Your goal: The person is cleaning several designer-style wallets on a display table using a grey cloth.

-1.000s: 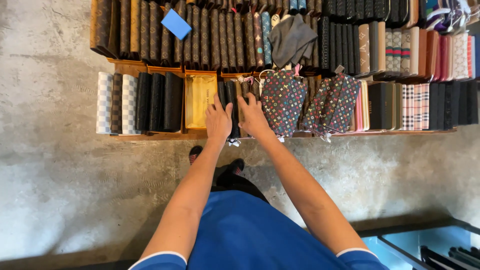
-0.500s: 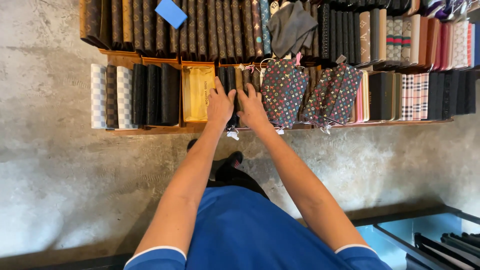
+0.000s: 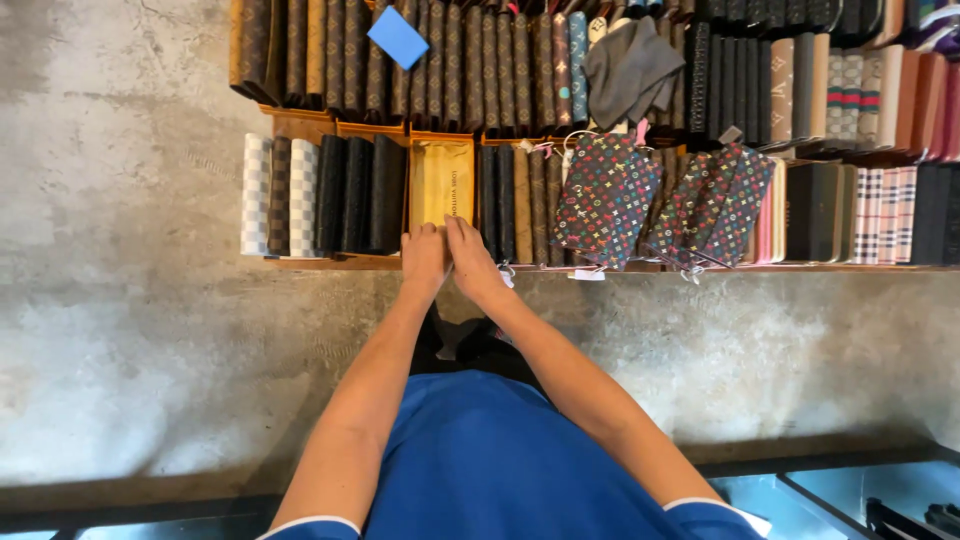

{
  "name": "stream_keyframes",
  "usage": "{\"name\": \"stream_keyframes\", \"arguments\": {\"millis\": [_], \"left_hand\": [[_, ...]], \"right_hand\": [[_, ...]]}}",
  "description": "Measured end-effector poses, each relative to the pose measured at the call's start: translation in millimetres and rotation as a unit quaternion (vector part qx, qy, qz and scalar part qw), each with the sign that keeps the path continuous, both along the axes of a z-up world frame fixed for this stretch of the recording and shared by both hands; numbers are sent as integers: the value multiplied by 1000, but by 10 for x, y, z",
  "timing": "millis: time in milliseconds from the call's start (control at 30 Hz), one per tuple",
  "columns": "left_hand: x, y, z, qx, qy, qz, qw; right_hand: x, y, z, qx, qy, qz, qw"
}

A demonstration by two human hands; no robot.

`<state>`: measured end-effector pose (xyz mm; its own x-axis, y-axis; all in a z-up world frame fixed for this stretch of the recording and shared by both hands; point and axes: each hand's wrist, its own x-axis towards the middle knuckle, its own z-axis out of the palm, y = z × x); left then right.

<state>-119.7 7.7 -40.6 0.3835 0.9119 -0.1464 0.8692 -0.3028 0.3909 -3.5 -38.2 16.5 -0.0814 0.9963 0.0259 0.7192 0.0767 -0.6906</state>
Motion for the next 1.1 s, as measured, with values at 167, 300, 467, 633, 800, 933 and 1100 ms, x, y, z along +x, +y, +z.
{"name": "stream_keyframes", "arguments": {"millis": [167, 300, 467, 633, 800, 933, 1100], "left_hand": [[-198, -77, 75, -38, 27, -59, 997], [-281, -153, 137, -43, -54, -80, 994], [86, 125, 866, 3, -238, -43, 970], [962, 274, 1220, -27, -349, -58, 935], [1867, 58, 1416, -83, -297, -31, 951], [2198, -92, 1478, -126, -208, 6, 970], [2280, -128, 1291, -125, -171, 62, 975]], "right_hand": [[-113, -27, -170, -172, -11, 19, 985], [-39, -267, -400, -104, 31, 8, 994], [220, -338, 627, -4, 128, -149, 980], [1086, -605, 858, 90, 92, -352, 927], [1941, -806, 557, 136, -117, -401, 898], [2341, -914, -24, 40, -56, -423, 904], [2486, -949, -210, -58, 77, -418, 903]]}}
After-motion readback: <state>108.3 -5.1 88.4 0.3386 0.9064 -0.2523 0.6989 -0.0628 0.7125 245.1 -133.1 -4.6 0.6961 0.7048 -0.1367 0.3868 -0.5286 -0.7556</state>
